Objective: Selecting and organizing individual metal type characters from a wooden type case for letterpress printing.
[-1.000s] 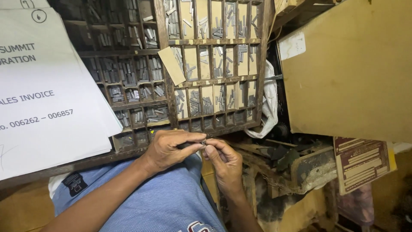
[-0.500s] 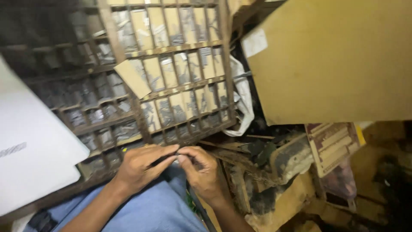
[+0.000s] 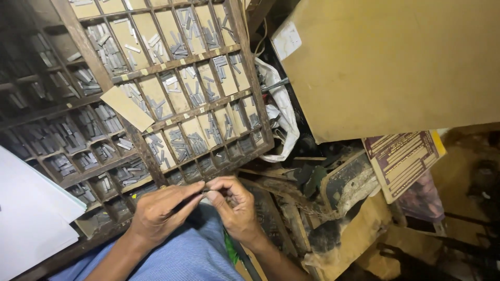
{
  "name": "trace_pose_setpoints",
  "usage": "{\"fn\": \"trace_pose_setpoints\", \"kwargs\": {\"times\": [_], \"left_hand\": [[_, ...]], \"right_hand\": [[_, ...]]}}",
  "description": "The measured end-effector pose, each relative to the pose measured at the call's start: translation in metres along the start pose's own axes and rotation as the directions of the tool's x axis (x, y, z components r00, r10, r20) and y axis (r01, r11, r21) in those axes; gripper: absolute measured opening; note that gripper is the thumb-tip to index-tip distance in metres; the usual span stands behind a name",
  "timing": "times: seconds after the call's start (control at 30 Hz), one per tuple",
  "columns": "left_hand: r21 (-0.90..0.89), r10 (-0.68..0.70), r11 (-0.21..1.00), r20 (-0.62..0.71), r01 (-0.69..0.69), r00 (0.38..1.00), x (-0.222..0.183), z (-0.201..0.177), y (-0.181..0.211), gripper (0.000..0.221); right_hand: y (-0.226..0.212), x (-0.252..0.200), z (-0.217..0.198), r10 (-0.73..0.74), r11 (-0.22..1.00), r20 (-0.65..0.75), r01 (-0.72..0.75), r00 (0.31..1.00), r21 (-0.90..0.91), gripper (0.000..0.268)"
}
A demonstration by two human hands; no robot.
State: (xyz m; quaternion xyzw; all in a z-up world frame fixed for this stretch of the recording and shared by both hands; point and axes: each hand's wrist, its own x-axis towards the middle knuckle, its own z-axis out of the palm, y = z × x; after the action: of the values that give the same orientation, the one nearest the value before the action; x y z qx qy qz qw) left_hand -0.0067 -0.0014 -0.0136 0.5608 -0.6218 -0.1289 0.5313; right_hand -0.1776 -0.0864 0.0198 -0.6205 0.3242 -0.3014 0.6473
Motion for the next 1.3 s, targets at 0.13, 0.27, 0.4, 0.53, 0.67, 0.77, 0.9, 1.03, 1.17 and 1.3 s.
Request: {"fn": "trace_pose_setpoints", "kwargs": {"times": [0.13,0.27,0.4,0.53,0.67,0.77,0.9,1.03,1.17,1.3], "left_hand": [[0.076,-0.079,0.994,0.000,0.079,0.997,0.019,-0.010,0.020,0.028],[0.017,-0.017,1.000,-0.055,0.018,0.998,0.022,-0.013,0.023,0.029],[0.009,0.017,1.000,-0.075,-0.017,0.997,0.022,-0.017,0.026,0.028],[0.012,-0.021,1.000,-0.072,0.022,0.997,0.018,-0.017,0.024,0.028],[-0.084,-0.083,0.993,-0.066,0.077,0.994,0.012,-0.015,0.018,0.032],[-0.103,-0.123,0.988,-0.065,0.116,0.990,0.009,-0.015,0.017,0.032],[-0.134,-0.173,0.978,-0.070,0.162,0.982,0.007,-0.014,0.016,0.032],[-0.156,-0.200,0.970,-0.067,0.188,0.977,0.007,-0.013,0.016,0.032],[-0.188,-0.238,0.957,-0.078,0.220,0.968,0.009,-0.012,0.017,0.030],[-0.231,-0.288,0.936,-0.060,0.267,0.956,0.009,-0.011,0.017,0.028]], "right_hand": [[0.006,-0.001,0.005,-0.016,1.000,-0.140,0.016,0.990,0.000,0.008],[0.002,-0.005,0.014,-0.012,1.000,-0.179,0.008,0.984,-0.022,0.008],[0.000,-0.007,0.021,-0.042,0.999,-0.183,0.038,0.982,-0.025,0.008],[0.004,-0.010,0.022,0.014,0.999,-0.181,-0.005,0.983,0.051,0.011],[0.004,-0.011,0.022,-0.041,0.999,-0.157,0.044,0.987,0.015,0.012],[0.007,-0.012,0.022,-0.046,0.999,-0.158,0.049,0.986,0.012,0.012],[0.006,-0.012,0.023,-0.044,0.999,-0.163,0.046,0.986,0.010,0.012],[0.010,-0.013,0.021,-0.037,0.999,-0.169,0.039,0.985,0.007,0.012],[0.007,-0.013,0.022,-0.054,0.998,-0.164,0.056,0.985,0.012,0.013],[0.005,-0.013,0.022,-0.064,0.998,-0.159,0.065,0.985,0.005,0.013]]}}
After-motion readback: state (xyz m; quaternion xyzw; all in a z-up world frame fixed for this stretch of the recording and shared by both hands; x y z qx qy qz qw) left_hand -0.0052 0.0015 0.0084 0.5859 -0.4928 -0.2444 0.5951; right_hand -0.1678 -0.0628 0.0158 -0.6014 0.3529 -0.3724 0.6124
